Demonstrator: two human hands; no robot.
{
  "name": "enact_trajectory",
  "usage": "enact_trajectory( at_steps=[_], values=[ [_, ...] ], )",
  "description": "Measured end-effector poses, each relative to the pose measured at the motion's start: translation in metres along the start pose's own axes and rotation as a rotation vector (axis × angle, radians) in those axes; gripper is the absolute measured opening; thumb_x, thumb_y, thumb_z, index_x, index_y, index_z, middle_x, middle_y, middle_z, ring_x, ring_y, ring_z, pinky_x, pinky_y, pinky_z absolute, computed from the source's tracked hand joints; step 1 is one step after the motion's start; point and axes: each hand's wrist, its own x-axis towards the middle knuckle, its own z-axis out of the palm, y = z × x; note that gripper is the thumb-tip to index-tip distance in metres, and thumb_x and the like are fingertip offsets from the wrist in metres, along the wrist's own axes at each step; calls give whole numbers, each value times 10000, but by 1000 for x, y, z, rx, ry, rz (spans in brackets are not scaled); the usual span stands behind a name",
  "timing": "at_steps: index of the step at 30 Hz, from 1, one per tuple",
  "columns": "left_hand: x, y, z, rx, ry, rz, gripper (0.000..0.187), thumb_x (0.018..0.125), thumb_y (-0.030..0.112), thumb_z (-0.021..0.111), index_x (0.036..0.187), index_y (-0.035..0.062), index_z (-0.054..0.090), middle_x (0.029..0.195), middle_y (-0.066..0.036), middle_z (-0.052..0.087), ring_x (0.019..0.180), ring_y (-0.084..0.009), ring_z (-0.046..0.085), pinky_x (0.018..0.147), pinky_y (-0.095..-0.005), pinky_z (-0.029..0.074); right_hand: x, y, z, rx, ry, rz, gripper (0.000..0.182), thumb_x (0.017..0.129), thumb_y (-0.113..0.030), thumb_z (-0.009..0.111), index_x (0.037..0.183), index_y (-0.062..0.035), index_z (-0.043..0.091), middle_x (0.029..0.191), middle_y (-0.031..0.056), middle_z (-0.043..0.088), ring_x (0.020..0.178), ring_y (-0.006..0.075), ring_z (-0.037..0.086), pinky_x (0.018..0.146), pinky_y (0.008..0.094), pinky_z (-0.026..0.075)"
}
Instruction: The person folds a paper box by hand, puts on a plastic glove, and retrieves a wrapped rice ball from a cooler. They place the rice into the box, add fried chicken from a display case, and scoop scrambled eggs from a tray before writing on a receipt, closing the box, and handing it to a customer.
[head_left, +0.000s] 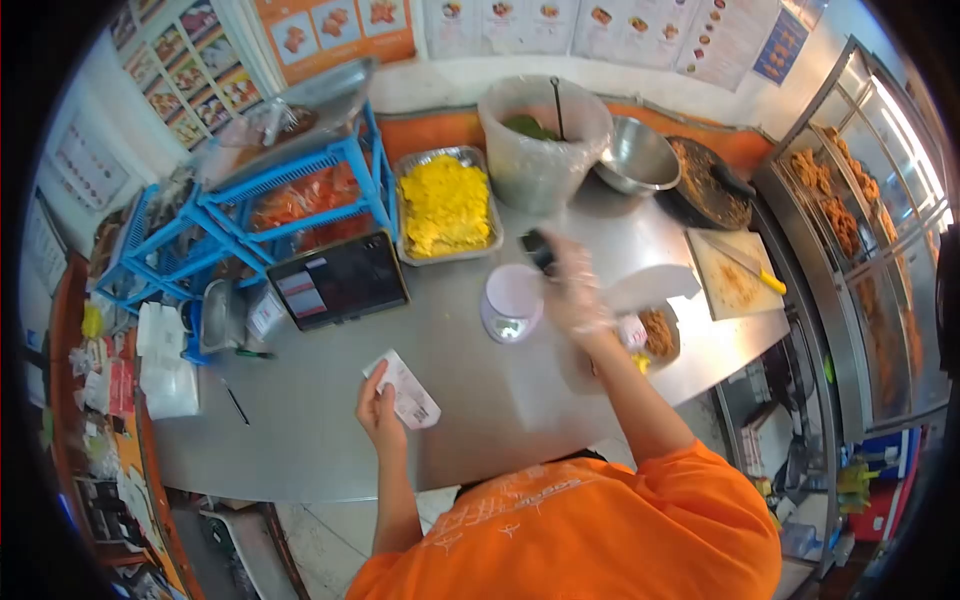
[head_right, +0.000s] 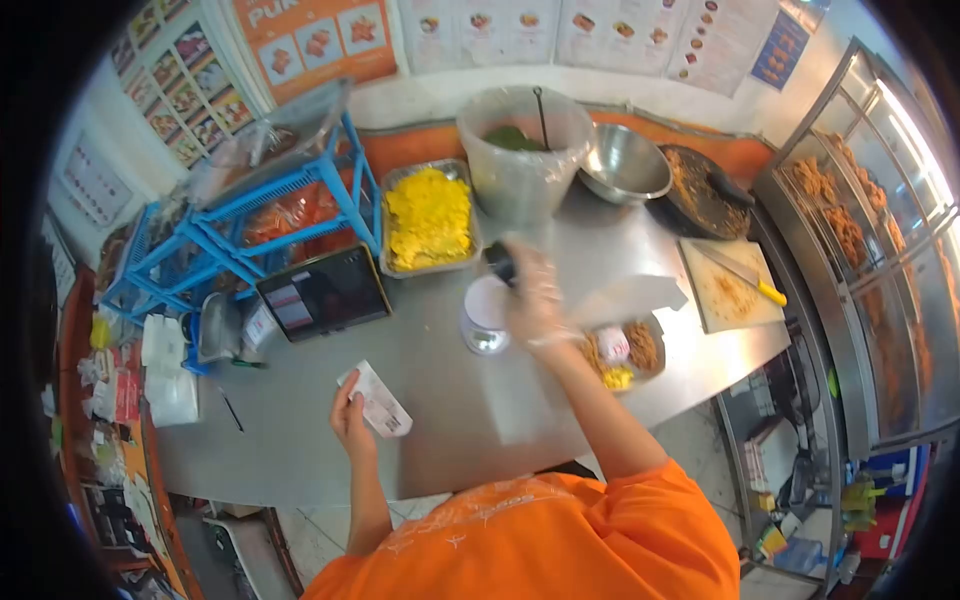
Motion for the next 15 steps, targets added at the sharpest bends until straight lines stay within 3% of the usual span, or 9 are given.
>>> enact_trajectory(
  at_steps=[1, 3, 5, 8, 9, 11, 13, 14, 15],
  values=[
    [0, -2, 0, -28, 37, -22, 346, 845, 0, 517, 1181, -44, 583, 1105, -95, 572, 1027, -161, 522, 919, -280, 386, 20, 11, 36, -62, 59, -214, 567, 751, 88, 489, 1292, -64, 420, 1167, 250, 490, 995, 413, 550, 869, 466, 452],
    [0, 6, 5, -53, 52, 12, 346, 839, -13, 502, 1173, -48, 587, 1120, -101, 570, 1044, -169, 519, 930, -283, 380, 54, 12, 103, -145, -21, -61, 520, 743, 69, 469, 1234, -101, 451, 1172, 243, 493, 959, 440, 566, 885, 446, 459],
    [-1, 10, 9, -18, 90, -23, 344, 839, -18, 499, 1170, -53, 586, 1137, -112, 572, 1047, -179, 528, 926, -293, 397, 74, 3, 125, -197, -330, 4, 464, 785, 26, 448, 1239, -72, 443, 1206, 248, 476, 1001, 438, 564, 914, 455, 445],
    [-3, -2, 14, -86, 147, -9, 345, 847, -8, 490, 1177, -52, 581, 1148, -122, 575, 1030, -186, 545, 905, -302, 425, 79, 28, 160, -440, -535, -177, 375, 843, -72, 416, 1213, -32, 464, 1118, 236, 536, 1025, 393, 572, 889, 470, 448],
    [-7, 1, 19, -73, 119, -32, 345, 847, -8, 490, 1177, -52, 581, 1148, -122, 575, 1030, -186, 545, 905, -302, 425, 74, 26, 148, -461, -631, -248, 362, 858, -101, 406, 1206, -26, 477, 1086, 227, 562, 1029, 376, 576, 874, 477, 450],
    [-14, 18, 38, 55, 223, 78, 341, 861, 10, 480, 1181, -49, 580, 1147, -125, 581, 1014, -195, 561, 888, -310, 443, 68, -3, 84, -270, -524, -198, 346, 863, -107, 420, 1187, -23, 506, 1047, 215, 597, 1021, 355, 582, 861, 468, 451],
    [-28, 38, 69, 108, 174, 100, 338, 867, 18, 470, 1178, -55, 580, 1135, -136, 585, 1009, -203, 566, 891, -312, 439, 68, 4, -15, -146, -321, -320, 403, 818, -79, 486, 1215, -10, 492, 990, 205, 623, 990, 337, 598, 839, 425, 482],
    [-33, 42, 88, 140, 111, 163, 328, 863, 24, 477, 1159, -62, 589, 1118, -144, 589, 997, -208, 570, 880, -313, 443, 60, 19, -74, -263, -176, -374, 380, 816, -92, 499, 1188, -11, 515, 1007, 198, 616, 932, 345, 603, 811, 437, 484],
    [-39, 46, 109, 172, 46, 231, 319, 860, 30, 484, 1140, -69, 599, 1100, -153, 593, 986, -213, 573, 869, -314, 446, 54, 37, -136, -319, -211, -196, 317, 875, -170, 509, 1156, -23, 512, 1022, 191, 606, 892, 336, 606, 792, 420, 482]
  ],
)
